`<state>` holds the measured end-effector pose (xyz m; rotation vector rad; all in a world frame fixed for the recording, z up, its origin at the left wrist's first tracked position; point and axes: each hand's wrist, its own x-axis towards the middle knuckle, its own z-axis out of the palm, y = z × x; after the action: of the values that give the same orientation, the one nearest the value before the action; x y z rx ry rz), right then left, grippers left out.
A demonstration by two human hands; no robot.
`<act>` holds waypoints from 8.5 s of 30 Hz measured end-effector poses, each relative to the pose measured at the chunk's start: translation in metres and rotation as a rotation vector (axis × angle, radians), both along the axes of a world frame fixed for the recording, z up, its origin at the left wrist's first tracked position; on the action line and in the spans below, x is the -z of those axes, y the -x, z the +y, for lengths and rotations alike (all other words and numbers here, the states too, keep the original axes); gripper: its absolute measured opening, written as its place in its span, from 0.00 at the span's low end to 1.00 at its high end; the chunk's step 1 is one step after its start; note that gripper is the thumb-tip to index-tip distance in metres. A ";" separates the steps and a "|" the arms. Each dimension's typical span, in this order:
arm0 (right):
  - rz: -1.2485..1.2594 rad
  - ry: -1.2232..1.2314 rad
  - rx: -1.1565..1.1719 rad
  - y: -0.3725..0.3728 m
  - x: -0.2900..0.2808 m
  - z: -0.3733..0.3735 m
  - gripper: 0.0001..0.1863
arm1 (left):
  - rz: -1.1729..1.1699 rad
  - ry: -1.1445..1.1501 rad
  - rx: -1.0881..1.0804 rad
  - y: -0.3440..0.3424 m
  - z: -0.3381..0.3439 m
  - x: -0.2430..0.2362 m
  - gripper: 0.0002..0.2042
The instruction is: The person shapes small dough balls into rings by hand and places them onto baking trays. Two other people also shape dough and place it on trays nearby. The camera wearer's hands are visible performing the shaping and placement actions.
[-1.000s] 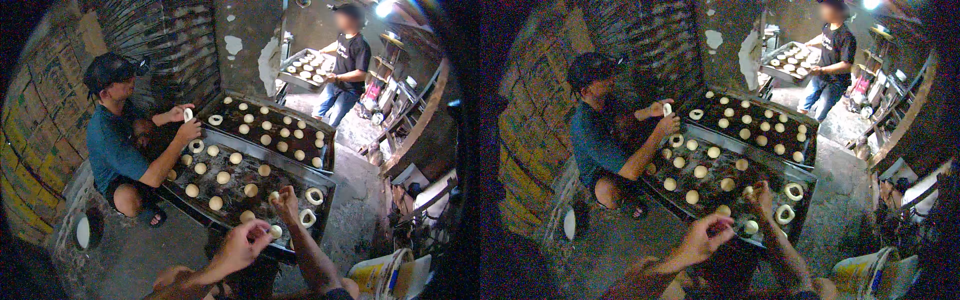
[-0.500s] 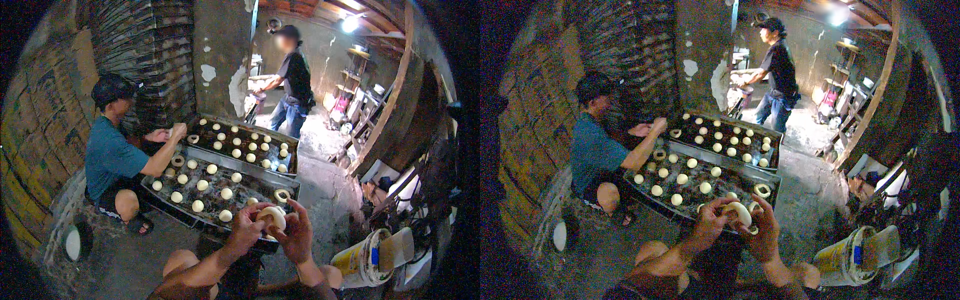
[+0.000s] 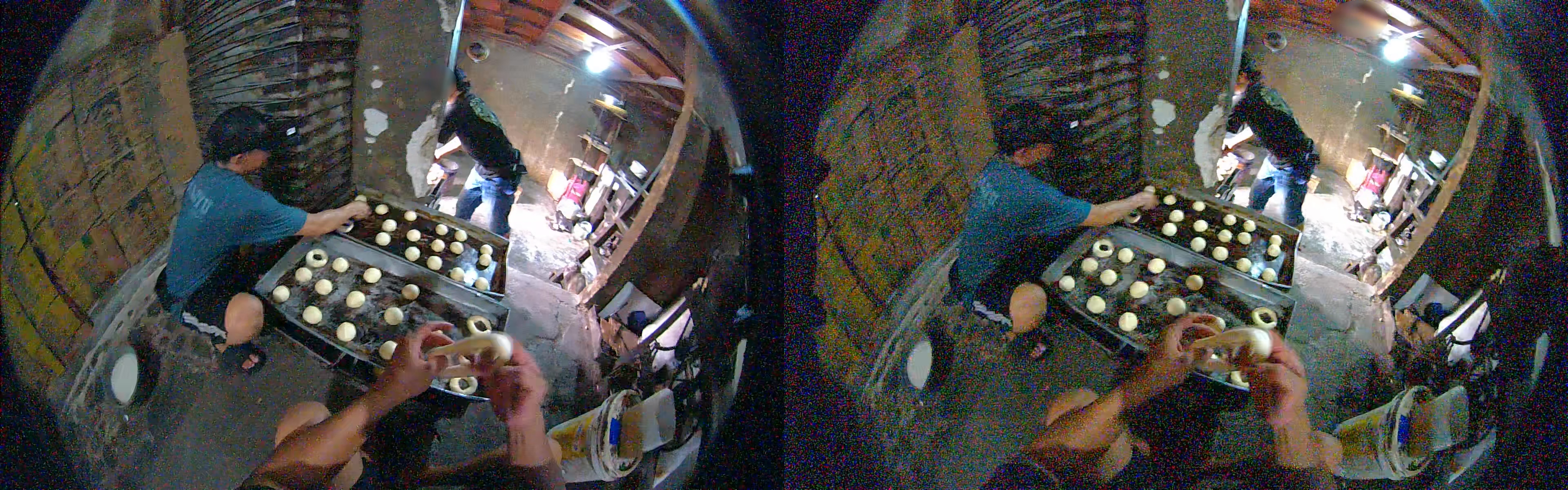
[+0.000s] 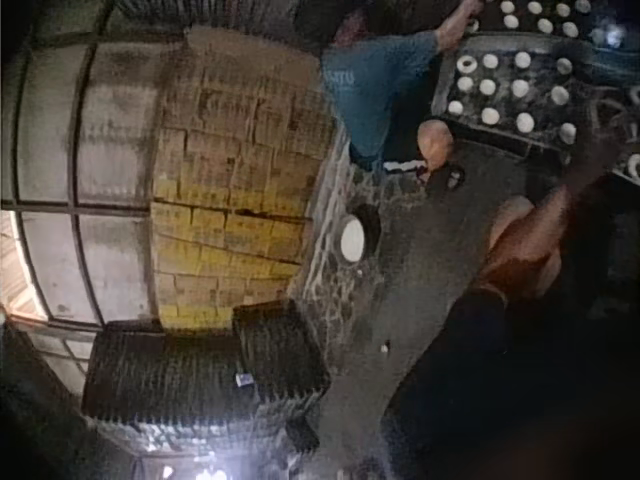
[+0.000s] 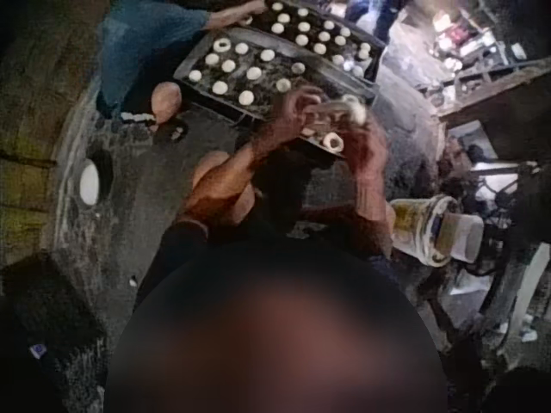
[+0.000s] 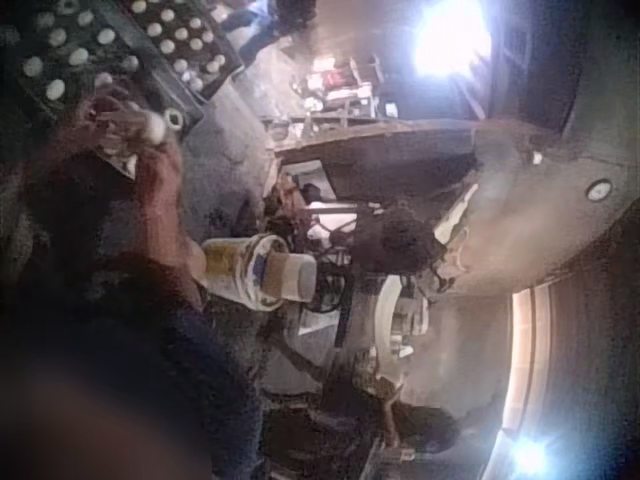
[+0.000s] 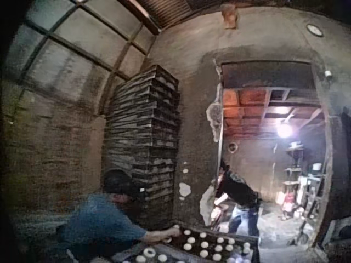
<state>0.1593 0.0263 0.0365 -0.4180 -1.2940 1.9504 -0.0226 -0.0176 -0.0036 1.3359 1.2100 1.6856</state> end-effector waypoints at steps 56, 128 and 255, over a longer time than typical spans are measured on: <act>-0.918 -0.602 0.305 0.096 0.243 0.172 0.19 | -0.649 0.569 0.016 0.060 -0.003 0.015 0.22; -1.319 -1.158 0.478 0.076 0.306 0.245 0.25 | -0.892 0.526 0.019 0.068 0.000 0.001 0.18; -0.009 0.174 -0.205 0.003 -0.007 -0.008 0.41 | -0.460 0.038 0.058 -0.004 -0.024 -0.032 0.28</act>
<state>0.1560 0.0182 0.0436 -0.3920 -1.2167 2.2461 -0.0191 -0.0418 0.0286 0.8813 0.9184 1.7892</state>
